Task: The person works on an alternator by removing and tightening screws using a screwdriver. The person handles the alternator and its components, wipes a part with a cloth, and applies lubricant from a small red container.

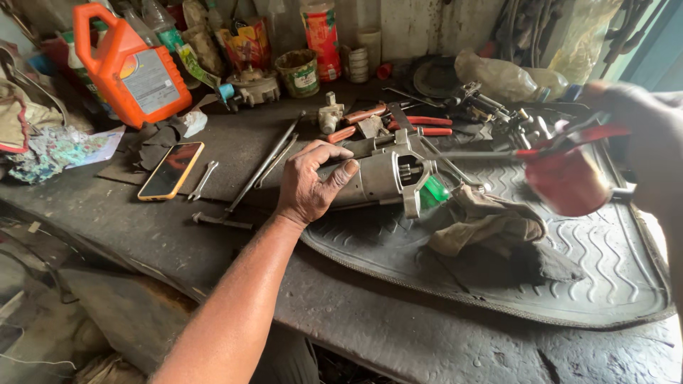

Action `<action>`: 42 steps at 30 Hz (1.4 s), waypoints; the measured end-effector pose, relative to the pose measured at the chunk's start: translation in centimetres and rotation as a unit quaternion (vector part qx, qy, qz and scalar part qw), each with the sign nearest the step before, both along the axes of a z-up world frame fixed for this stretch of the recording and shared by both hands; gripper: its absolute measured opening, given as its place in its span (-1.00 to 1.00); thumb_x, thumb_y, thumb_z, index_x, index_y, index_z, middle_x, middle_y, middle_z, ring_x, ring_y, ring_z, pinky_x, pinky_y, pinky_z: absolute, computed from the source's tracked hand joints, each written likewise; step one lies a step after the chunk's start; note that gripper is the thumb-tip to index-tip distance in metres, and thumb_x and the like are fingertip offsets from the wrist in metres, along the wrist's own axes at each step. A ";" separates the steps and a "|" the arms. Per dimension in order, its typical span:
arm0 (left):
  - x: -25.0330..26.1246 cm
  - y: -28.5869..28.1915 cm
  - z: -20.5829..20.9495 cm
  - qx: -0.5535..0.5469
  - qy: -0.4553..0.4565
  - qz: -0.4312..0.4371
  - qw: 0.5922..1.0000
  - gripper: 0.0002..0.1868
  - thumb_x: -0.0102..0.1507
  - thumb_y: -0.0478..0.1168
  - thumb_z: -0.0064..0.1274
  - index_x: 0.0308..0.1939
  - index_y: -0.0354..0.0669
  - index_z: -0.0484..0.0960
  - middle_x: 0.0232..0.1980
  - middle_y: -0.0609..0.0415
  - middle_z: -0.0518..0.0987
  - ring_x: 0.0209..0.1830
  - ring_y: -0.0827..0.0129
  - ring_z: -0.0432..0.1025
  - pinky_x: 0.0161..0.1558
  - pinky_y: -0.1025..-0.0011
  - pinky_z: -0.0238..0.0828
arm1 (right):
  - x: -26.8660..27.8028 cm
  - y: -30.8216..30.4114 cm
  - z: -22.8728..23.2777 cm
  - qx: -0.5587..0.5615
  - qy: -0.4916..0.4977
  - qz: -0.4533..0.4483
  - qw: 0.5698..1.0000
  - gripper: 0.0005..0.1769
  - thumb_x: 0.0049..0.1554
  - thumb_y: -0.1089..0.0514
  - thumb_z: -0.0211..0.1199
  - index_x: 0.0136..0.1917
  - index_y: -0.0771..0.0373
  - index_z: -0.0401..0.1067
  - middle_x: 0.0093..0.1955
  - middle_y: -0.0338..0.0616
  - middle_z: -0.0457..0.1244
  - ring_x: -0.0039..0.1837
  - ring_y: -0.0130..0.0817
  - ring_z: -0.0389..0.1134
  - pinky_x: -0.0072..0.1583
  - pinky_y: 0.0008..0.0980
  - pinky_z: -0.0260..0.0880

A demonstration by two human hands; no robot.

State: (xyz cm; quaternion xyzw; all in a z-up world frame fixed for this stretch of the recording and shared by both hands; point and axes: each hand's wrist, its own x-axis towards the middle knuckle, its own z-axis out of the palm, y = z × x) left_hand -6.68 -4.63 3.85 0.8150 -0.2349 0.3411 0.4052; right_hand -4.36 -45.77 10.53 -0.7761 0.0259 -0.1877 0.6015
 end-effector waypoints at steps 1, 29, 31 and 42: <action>0.0 0.0 0.0 0.002 0.000 0.000 1.000 -0.46 0.25 0.25 0.19 -0.17 -0.20 0.73 -0.15 0.01 0.67 -0.10 0.25 0.59 -0.03 0.34 0.48 | -0.2 0.2 -0.1 0.002 0.000 0.000 1.000 -0.67 0.16 -0.09 0.26 0.08 0.11 0.57 -0.33 -0.39 0.33 -0.42 -0.67 0.23 -0.38 -0.54 0.15; 0.3 0.2 -0.3 0.005 0.013 0.006 1.000 -0.45 0.25 0.29 0.15 -0.18 -0.15 0.74 -0.13 0.07 0.69 -0.06 0.28 0.60 0.00 0.33 0.50 | -0.9 2.3 -0.3 0.007 0.022 0.015 1.000 -0.64 0.12 0.00 0.26 0.12 0.18 0.59 -0.11 -0.07 0.42 -0.37 -0.61 0.18 -0.37 -0.54 0.07; 0.4 0.1 -0.3 0.004 0.011 0.005 1.000 -0.45 0.25 0.29 0.16 -0.17 -0.15 0.74 -0.13 0.07 0.69 -0.05 0.28 0.60 0.00 0.33 0.49 | -0.5 2.1 -0.7 0.023 0.001 0.031 0.999 -0.65 0.13 0.01 0.26 0.12 0.21 0.59 -0.10 -0.06 0.42 -0.35 -0.62 0.18 -0.35 -0.57 0.06; 0.2 0.0 -0.2 0.000 0.012 0.006 1.000 -0.47 0.26 0.28 0.16 -0.18 -0.15 0.74 -0.14 0.07 0.69 -0.06 0.28 0.59 0.03 0.33 0.49 | -0.9 1.5 -0.3 -0.114 0.016 0.037 0.993 -0.64 0.20 0.10 0.12 0.21 0.16 0.56 -0.09 -0.22 0.43 -0.31 -0.56 0.25 -0.36 -0.43 0.21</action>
